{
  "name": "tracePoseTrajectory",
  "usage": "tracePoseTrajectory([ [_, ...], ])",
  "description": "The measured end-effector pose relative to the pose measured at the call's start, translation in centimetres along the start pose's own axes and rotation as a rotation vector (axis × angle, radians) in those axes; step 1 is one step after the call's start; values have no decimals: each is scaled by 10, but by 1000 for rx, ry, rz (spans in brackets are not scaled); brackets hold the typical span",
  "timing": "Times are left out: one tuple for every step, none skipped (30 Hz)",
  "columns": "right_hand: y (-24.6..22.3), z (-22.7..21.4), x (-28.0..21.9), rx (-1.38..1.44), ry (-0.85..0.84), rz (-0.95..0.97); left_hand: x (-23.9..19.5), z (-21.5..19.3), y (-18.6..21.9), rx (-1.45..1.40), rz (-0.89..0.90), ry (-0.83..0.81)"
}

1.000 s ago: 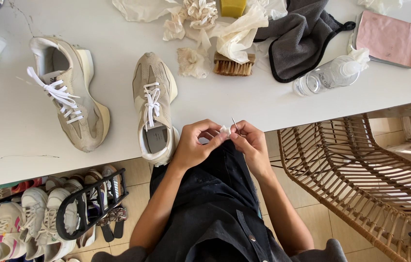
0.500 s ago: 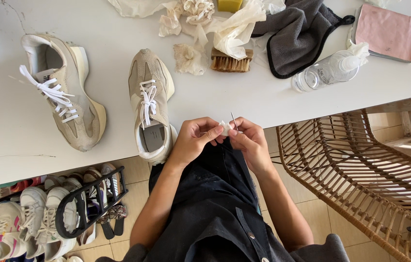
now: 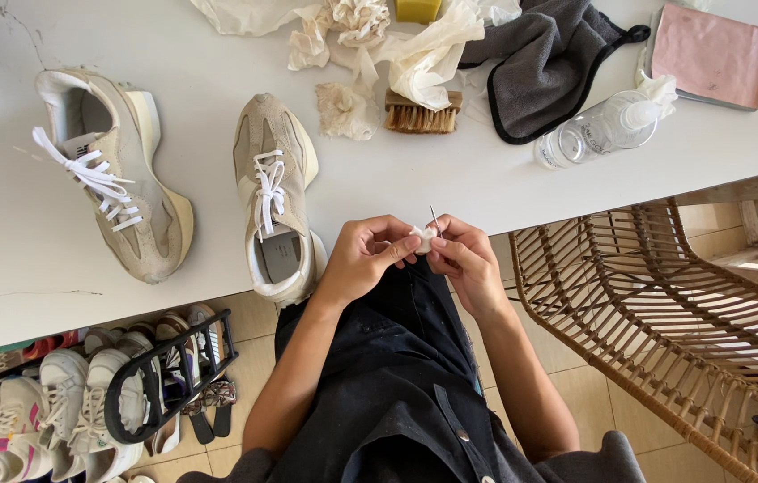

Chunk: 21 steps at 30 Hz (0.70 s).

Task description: The person cleans the textured sole of a beige sneaker using a cotton swab. They hold the shoe in their left hand and scrub the grooves with the swab in their right hand, occasionally dipping the swab into a bottle of liquid cleaner.

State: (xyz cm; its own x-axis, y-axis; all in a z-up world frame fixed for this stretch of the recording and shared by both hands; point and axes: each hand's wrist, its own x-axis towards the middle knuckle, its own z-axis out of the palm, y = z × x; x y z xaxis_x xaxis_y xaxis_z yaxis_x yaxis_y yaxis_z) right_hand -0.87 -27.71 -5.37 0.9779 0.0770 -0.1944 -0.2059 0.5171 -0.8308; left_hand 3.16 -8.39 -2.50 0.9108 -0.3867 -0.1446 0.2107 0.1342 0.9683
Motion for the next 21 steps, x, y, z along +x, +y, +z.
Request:
tracePoseTrajectory([
  [1,-5,1,0,2,-2,2,1,4,0,1,-3],
  [2,-9,1,-35,2,-9,2,1,8,-6,-4,-13],
  [4,-14,2,-69,2,-15,3,2,12,-13,-8,-23],
  [-1,-13,2,-68,3,-15,3,2,12,-12,-9,-23],
  [-5,-13,3,-157,20,-13,3,3,12,75,7,-31],
  [-10,-13,3,-246,39,-11,3,3,12,162,25,-40],
  [-18,-6,4,-246,40,-12,6,5,10,162,25,-41],
  [-26,1,5,-317,74,-50,10,7,9,176,64,22],
  [-35,8,6,-388,108,-89,13,9,9,189,103,84],
  [-41,4,6,-389,114,-96,16,10,4,190,107,76],
  [-47,1,7,-581,158,-156,19,12,0,116,106,76],
  [-54,-4,7,-774,205,-216,23,14,-4,42,106,73],
  [-62,1,11,-775,214,-224,25,15,-7,42,111,62],
  [-69,5,13,-966,207,-234,27,17,-11,34,112,46],
  [-76,9,16,-1158,200,-241,29,19,-15,26,112,31],
  [-75,8,20,-1160,211,-247,32,24,-13,26,117,20],
  [-73,8,24,-1199,194,-272,36,29,-11,23,128,15],
  [-71,7,27,-1239,176,-296,39,33,-9,20,138,10],
  [-69,1,27,-1242,187,-301,42,37,-7,20,143,0],
  [-67,-6,27,-1240,189,-341,46,41,-4,18,135,-3],
  [-65,-13,27,-1238,192,-381,50,45,-1,16,126,-5],
])
